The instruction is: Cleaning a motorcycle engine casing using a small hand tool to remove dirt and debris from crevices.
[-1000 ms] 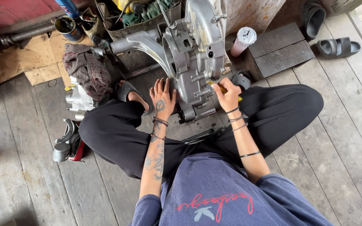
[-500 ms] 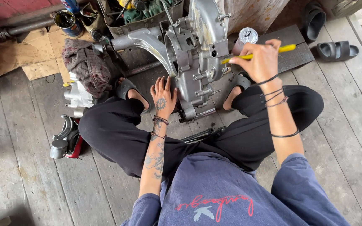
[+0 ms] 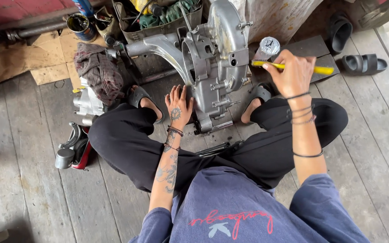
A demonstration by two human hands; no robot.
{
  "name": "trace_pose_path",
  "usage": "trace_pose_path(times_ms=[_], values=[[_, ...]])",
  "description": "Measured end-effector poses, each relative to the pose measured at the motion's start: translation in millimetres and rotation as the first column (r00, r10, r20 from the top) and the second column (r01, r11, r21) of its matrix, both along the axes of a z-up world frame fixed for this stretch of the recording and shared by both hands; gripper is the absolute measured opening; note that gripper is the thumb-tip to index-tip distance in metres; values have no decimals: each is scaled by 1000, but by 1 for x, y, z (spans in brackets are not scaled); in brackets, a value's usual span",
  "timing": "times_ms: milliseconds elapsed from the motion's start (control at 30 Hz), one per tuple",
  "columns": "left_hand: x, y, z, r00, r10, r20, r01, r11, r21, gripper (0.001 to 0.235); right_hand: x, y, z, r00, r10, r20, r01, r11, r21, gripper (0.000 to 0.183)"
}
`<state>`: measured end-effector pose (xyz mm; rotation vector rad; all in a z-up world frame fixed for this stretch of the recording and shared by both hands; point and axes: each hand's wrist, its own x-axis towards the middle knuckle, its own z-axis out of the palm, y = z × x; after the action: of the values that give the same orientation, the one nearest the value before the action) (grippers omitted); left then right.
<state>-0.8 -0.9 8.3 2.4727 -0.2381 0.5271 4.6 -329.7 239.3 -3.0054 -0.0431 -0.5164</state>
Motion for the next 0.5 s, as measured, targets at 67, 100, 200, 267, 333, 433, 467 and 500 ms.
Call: trace_pose_path(times_ms=[67, 100, 200, 267, 333, 433, 467, 500], values=[[-6, -5, 20, 999, 40, 4, -39, 998, -58, 43, -25, 24, -5, 997, 64, 44, -67, 995, 72, 20], [-10, -7, 30, 997, 73, 3, -72, 991, -110, 40, -37, 36, -8, 989, 118, 88, -130, 981, 146, 19], [-39, -16, 87, 1000, -10, 16, 16, 913, -407, 29, -72, 73, -27, 980, 160, 117, -188, 940, 285, 22], [-52, -36, 98, 998, -57, 15, 56, 837, -545, 30, -79, 93, -47, 980, 154, 129, -189, 927, 325, 23], [-59, -59, 108, 994, -110, 29, 101, 737, -668, 31, -86, 111, -62, 980, 140, 141, -183, 913, 364, 23], [-51, -93, 116, 990, -141, -6, 82, 606, -791, 41, -87, 125, -70, 975, 131, 181, -182, 935, 304, 26], [-45, -101, 114, 993, -121, 6, 78, 600, -796, 42, -87, 126, -69, 973, 153, 174, -206, 914, 348, 32], [-43, -110, 111, 995, -100, 9, 67, 594, -802, 44, -90, 127, -70, 971, 175, 161, -226, 891, 393, 38]])
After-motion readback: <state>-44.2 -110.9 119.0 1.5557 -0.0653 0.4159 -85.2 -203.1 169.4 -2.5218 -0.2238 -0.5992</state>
